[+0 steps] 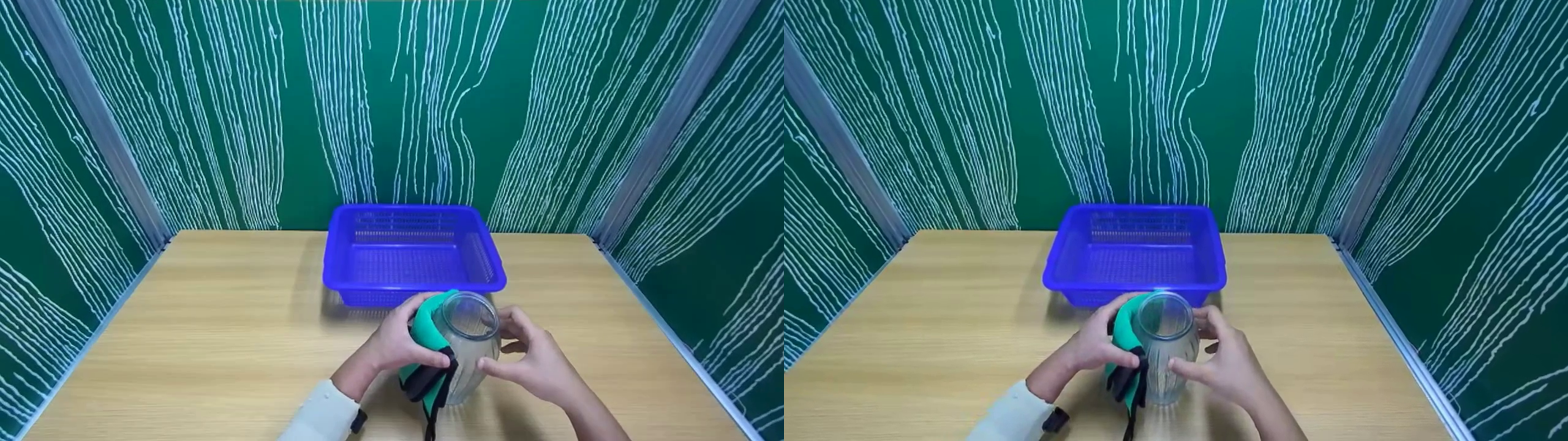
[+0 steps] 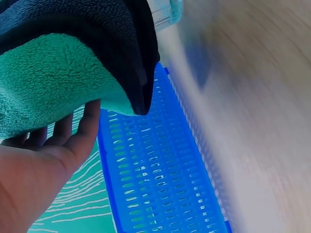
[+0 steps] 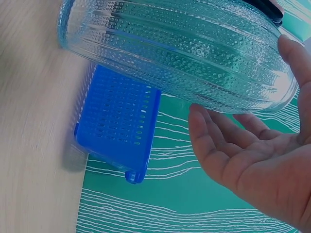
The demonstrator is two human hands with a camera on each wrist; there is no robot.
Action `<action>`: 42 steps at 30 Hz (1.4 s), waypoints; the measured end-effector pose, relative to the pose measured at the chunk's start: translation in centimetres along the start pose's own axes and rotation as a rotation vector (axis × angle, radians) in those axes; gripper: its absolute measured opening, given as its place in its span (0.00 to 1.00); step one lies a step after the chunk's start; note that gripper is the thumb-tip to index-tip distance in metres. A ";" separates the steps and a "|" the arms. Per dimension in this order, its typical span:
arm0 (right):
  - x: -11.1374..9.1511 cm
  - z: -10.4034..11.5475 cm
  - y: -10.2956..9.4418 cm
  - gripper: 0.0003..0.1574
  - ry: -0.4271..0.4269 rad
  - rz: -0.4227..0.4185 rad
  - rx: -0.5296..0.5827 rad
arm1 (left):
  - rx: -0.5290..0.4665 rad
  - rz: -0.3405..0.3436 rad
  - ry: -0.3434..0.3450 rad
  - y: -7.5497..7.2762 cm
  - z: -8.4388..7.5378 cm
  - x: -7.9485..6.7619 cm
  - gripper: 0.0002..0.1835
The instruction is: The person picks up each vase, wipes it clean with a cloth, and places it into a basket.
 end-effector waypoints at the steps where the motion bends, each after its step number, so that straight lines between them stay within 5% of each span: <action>1: 0.0 0.0 0.0 0.38 -0.004 0.000 -0.001 | -0.010 0.006 0.004 0.0 0.1 0.0 0.46; 20: 0.4 -0.2 0.0 0.44 0.064 -0.001 -0.024 | 0.013 0.032 -0.039 0.1 1.3 -0.4 0.49; 30: 0.4 -0.3 0.2 0.42 0.051 0.000 -0.001 | 0.015 0.031 -0.118 0.4 2.0 -1.5 0.50; 42: 0.5 -0.4 0.2 0.42 0.052 0.006 0.019 | 0.074 0.074 -0.100 0.6 3.2 -1.7 0.50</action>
Point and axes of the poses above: each hand's wrist, its own x-axis towards the middle knuckle, its own y-axis out of the palm, z = x × y, the point moved 2 cm from there along x, towards the middle knuckle, and after that the axes turned 15 degrees about y, right-handed, at the moved point
